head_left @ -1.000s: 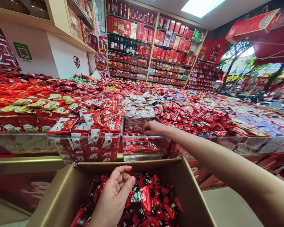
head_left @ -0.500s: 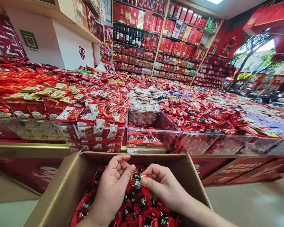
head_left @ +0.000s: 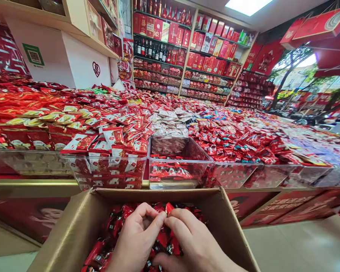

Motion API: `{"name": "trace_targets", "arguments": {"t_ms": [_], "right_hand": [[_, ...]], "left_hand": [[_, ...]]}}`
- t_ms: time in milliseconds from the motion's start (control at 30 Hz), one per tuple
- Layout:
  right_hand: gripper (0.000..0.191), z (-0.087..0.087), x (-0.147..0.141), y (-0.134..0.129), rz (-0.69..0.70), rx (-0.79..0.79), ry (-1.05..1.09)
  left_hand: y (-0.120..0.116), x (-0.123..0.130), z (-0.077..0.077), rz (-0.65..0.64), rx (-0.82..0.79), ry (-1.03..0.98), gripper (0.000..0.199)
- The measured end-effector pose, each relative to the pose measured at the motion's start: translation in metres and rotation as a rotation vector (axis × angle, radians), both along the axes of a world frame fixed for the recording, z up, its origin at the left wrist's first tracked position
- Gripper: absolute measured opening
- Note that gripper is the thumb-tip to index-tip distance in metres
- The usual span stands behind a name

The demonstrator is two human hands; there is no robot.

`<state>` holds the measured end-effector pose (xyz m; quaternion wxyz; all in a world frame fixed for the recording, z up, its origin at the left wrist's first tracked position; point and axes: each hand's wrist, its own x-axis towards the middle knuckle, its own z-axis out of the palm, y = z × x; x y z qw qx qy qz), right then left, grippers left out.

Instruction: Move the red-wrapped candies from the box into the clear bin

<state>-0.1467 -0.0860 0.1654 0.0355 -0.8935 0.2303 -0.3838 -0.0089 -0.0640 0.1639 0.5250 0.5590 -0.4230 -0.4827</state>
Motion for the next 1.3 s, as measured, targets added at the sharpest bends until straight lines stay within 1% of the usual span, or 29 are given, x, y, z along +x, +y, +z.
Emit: {"name": "trace_targets", "arguments": {"t_ms": [67, 100, 167, 233, 300, 333, 400, 467, 533, 567, 633, 767, 900, 1067, 1167, 1300], "right_hand": [[0.014, 0.004, 0.001, 0.000, -0.037, -0.110, 0.035], [0.011, 0.009, -0.001, -0.001, -0.036, -0.127, 0.057], [0.013, 0.027, -0.008, -0.009, -0.017, -0.115, 0.087], [0.010, 0.054, -0.018, -0.026, -0.051, -0.110, 0.087], [0.007, 0.083, -0.025, -0.053, -0.174, -0.157, 0.074], [0.005, 0.096, -0.026, -0.069, -0.248, -0.160, 0.109], [0.004, 0.116, -0.025, -0.105, -0.351, -0.102, 0.300], [0.006, 0.124, -0.019, -0.138, -0.384, -0.001, 0.605], [0.009, 0.124, -0.010, -0.163, -0.370, 0.052, 0.869], [0.011, 0.121, -0.006, -0.172, -0.354, 0.059, 0.957], [0.013, 0.115, 0.003, -0.181, -0.316, 0.059, 1.054], [0.021, 0.105, 0.014, -0.181, -0.251, 0.106, 1.177], [0.024, 0.102, 0.018, -0.177, -0.202, 0.212, 1.290], [0.034, 0.099, 0.019, -0.179, -0.231, 0.365, 1.386], [0.032, 0.096, 0.020, -0.181, -0.254, 0.468, 1.415], [0.030, 0.095, 0.019, -0.183, -0.240, 0.565, 1.396]], "left_hand": [[0.003, -0.001, 0.004, 0.002, -0.014, 0.080, 0.024], [0.004, -0.001, 0.006, 0.008, -0.030, 0.132, 0.023], [0.005, 0.001, 0.010, 0.010, -0.051, 0.221, 0.022], [0.005, 0.003, 0.012, 0.005, -0.042, 0.243, 0.023], [0.003, 0.005, 0.012, 0.000, -0.029, 0.217, 0.023], [0.002, 0.006, 0.011, -0.001, -0.027, 0.209, 0.023], [0.001, 0.006, 0.009, -0.013, -0.029, 0.198, 0.024], [0.000, 0.005, 0.005, -0.033, -0.020, 0.182, 0.023], [-0.001, 0.005, 0.003, -0.042, -0.012, 0.163, 0.022], [-0.001, 0.005, 0.002, -0.049, -0.011, 0.155, 0.022], [-0.001, 0.005, 0.001, -0.063, -0.015, 0.135, 0.022], [0.000, 0.005, 0.002, -0.089, -0.009, 0.116, 0.023], [0.001, 0.002, 0.004, -0.049, 0.001, 0.138, 0.020], [0.001, 0.000, 0.006, -0.091, 0.011, 0.090, 0.019], [0.001, 0.002, 0.005, -0.123, 0.017, 0.059, 0.022], [0.001, 0.004, 0.001, -0.196, 0.023, 0.038, 0.025]]}}
